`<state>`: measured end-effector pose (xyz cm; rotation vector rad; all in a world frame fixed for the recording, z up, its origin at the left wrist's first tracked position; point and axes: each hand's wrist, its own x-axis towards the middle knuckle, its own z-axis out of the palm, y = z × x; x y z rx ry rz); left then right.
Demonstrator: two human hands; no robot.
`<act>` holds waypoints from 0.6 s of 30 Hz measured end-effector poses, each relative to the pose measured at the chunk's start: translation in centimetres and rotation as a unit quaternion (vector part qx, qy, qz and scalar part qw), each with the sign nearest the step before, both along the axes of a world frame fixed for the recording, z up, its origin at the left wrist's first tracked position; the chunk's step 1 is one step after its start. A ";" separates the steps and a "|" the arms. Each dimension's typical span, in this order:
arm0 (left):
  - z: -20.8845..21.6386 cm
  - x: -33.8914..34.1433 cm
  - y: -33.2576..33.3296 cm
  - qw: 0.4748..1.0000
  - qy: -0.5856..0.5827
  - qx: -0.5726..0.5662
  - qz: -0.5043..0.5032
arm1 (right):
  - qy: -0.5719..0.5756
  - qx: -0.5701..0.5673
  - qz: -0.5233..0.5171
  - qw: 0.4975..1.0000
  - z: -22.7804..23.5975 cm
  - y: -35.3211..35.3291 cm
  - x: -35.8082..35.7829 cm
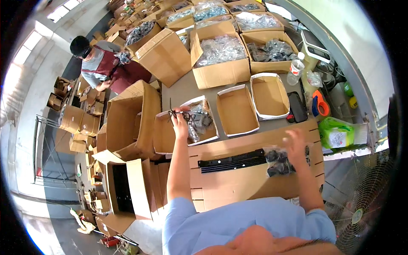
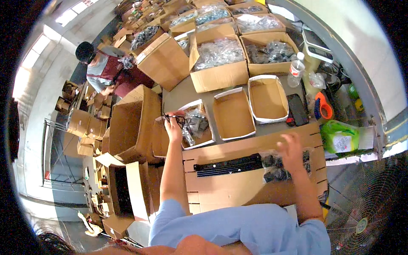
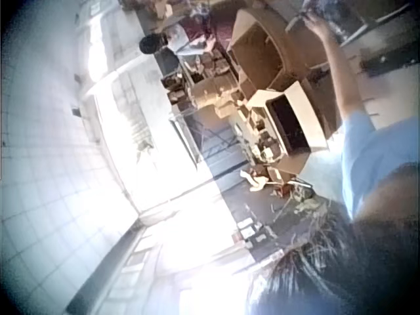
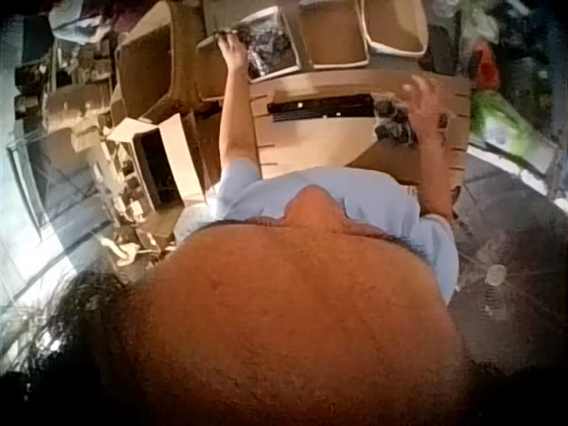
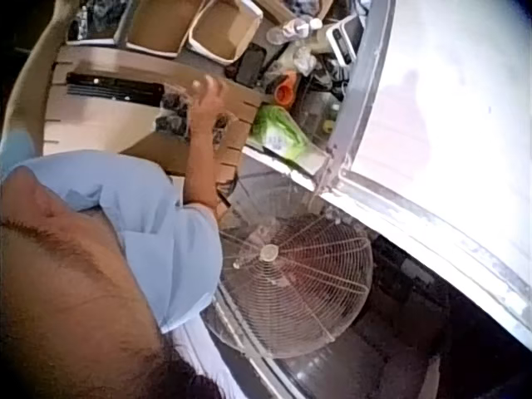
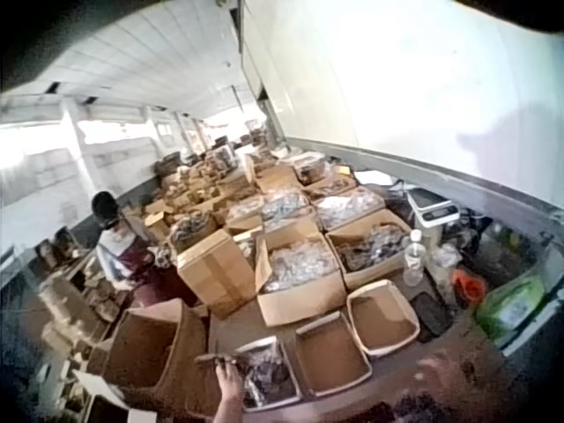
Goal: The person is packing various metal hardware components and rods into a long cardboard box and then sealing it with tape.
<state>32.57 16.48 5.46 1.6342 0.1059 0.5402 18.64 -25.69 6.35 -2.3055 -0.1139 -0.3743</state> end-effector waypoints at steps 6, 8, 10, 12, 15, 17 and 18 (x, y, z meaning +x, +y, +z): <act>4.6 -2.5 -3.4 0.982 -0.158 -0.099 0.027 | 0.011 0.072 0.169 0.983 -0.7 7.7 2.6; 6.3 -4.1 -4.7 0.940 -0.115 -0.319 0.039 | 0.024 0.095 0.205 0.974 -0.5 9.7 3.1; 6.9 -6.4 -6.4 0.888 -0.009 -0.459 0.021 | 0.177 0.237 0.224 0.929 0.0 11.5 3.2; 4.6 -8.8 -8.7 0.856 0.093 -0.505 -0.058 | 0.245 0.410 0.236 0.846 -1.5 13.5 2.7; 2.4 -13.6 -12.4 0.800 0.201 -0.559 -0.084 | 0.466 0.561 0.335 0.597 -0.5 12.0 1.6; 1.6 -16.0 -13.8 0.795 0.221 -0.561 -0.071 | 0.484 0.564 0.422 0.519 -2.2 10.3 0.4; 1.8 -17.0 -14.6 0.793 0.220 -0.563 -0.071 | 0.469 0.527 0.491 0.512 -3.2 8.8 -0.2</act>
